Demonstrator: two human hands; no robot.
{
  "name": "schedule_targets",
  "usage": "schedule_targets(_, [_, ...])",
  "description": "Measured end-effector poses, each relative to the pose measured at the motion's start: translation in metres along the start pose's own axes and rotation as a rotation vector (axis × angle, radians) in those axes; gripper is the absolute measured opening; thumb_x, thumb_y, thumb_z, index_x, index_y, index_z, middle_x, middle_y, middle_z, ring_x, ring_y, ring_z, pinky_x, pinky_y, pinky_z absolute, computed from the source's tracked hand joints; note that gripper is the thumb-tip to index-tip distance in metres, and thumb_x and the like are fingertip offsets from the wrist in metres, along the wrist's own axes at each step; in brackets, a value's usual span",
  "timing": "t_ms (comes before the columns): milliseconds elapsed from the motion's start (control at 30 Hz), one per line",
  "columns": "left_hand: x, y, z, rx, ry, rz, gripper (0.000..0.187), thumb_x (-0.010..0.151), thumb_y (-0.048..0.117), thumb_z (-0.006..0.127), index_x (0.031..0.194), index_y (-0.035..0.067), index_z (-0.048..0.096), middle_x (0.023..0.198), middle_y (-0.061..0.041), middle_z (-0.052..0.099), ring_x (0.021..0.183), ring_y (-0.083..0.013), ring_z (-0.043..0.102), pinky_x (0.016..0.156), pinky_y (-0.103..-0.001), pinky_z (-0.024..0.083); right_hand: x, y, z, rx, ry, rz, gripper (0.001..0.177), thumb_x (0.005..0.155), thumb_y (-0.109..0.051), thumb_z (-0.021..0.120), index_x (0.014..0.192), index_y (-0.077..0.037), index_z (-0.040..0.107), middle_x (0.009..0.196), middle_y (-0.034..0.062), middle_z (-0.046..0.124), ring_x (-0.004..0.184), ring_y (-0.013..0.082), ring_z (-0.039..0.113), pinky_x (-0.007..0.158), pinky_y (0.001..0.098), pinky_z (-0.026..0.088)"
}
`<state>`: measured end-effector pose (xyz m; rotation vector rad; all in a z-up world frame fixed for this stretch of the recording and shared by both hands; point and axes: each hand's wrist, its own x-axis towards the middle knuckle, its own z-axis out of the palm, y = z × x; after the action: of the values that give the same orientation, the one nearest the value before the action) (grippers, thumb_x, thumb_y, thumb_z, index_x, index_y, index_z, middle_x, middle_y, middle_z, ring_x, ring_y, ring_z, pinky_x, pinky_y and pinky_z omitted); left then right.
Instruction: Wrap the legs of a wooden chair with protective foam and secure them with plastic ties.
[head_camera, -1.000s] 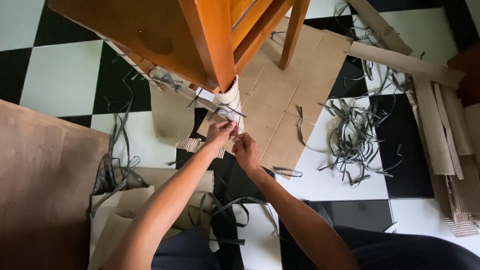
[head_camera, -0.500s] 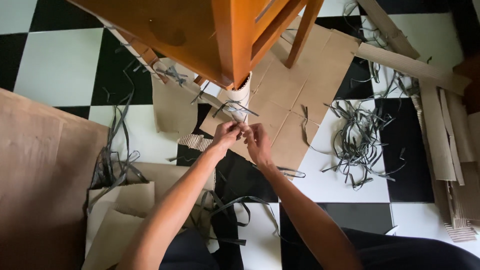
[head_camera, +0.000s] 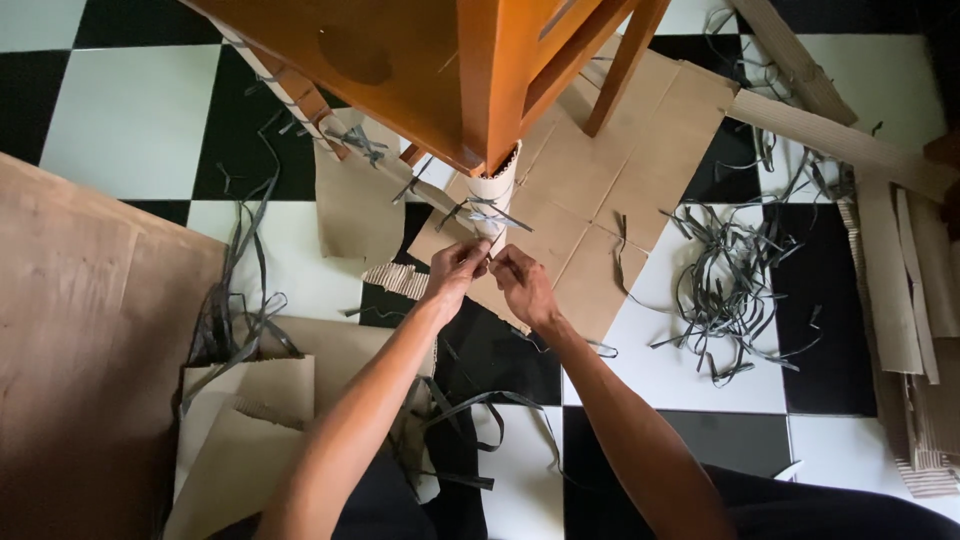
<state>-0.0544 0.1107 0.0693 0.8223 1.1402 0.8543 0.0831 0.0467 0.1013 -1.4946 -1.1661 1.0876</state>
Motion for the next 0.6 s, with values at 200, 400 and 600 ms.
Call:
schedule_targets(200, [-0.023,0.021,0.014,-0.162,-0.048,-0.085,0.028,0.089,0.016,0.082,0.108,0.002,0.068,0.088,-0.004,0.063,0.078,-0.0096,0.064,0.075,-0.019,0.059,0.000,0.005,-0.003,0.137,0.019,0.083,0.012,0.088,-0.017,0.060,0.080,-0.012,0.067,0.055,0.0015,0.053,0.056,0.0147,0.045,0.057,0.0291,0.037])
schedule_targets(400, [-0.027,0.024,0.012,-0.174,-0.116,-0.076,0.022,0.091,0.006,0.079,0.109,0.000,0.069,0.094,-0.006,0.060,0.080,-0.0107,0.063,0.075,-0.022,0.056,0.007,0.019,0.003,0.250,0.056,0.114,0.013,0.085,-0.020,0.060,0.078,-0.013,0.068,0.054,0.0011,0.052,0.053,0.0128,0.045,0.052,0.0263,0.036])
schedule_targets(600, [-0.018,0.013,0.008,-0.143,-0.155,-0.018,0.021,0.088,0.007,0.083,0.105,0.002,0.072,0.094,-0.008,0.062,0.077,-0.0118,0.062,0.074,-0.024,0.056,0.015,0.012,0.000,0.337,0.158,0.076,0.013,0.086,-0.015,0.057,0.077,-0.010,0.066,0.054,-0.0001,0.046,0.052,0.0109,0.043,0.052,0.0241,0.034])
